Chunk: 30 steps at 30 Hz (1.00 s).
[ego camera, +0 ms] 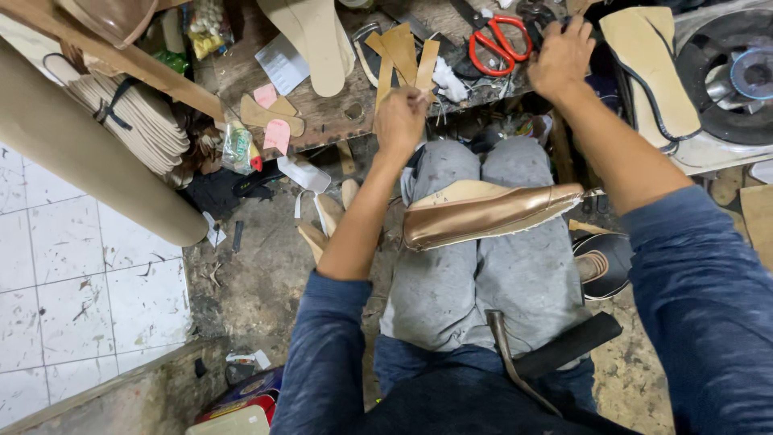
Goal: The person uses a curved metal tool to press and shape the edges of a shoe upper held in the left hand. They repeatedly rotate the upper and apply pressure along the perimeter, then place the finished piece aside and pick up another upper to continue the same shaping process.
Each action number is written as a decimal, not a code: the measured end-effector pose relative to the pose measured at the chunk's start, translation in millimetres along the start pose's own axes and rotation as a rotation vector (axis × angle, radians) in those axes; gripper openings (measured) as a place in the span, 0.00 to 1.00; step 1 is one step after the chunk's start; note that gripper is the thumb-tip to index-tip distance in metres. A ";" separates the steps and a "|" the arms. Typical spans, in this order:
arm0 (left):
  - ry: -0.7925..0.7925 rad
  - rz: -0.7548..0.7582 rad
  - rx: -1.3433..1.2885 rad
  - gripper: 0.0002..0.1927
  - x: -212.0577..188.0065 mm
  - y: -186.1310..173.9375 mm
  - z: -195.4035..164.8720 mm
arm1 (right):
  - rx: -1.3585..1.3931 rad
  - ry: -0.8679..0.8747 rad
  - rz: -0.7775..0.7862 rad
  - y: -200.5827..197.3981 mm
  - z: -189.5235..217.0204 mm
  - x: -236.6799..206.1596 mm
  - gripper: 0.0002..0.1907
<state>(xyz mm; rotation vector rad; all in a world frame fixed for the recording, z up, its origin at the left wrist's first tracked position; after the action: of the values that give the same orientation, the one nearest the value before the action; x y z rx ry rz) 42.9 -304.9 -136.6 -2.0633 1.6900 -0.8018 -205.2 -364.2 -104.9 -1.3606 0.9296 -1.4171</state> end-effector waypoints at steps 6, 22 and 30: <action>-0.030 -0.122 0.104 0.19 25.1 8.9 -3.4 | 0.202 -0.138 -0.187 -6.3 10.4 -11.7 0.12; 0.216 0.204 -0.403 0.13 -119.7 -26.6 -68.2 | 1.074 0.055 0.245 -27.8 -72.0 -40.9 0.18; 0.257 0.027 -0.486 0.23 -204.9 -43.0 -44.1 | 0.099 0.155 0.224 -85.9 -309.4 -45.0 0.10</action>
<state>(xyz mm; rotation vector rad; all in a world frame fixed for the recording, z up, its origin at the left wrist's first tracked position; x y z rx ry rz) 22.6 -92.7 -117.9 -2.3139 2.2295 -0.7255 -524.3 -321.4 -66.7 -1.0504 1.0629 -1.3903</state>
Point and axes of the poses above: each hand's wrist, its own x-axis towards the middle knuckle, its own y-axis out of the palm, z = x × y, the point moved 6 cm from there along x, towards the middle knuckle, and after that the axes turned 3 degrees about -x, right-handed, at the moved point
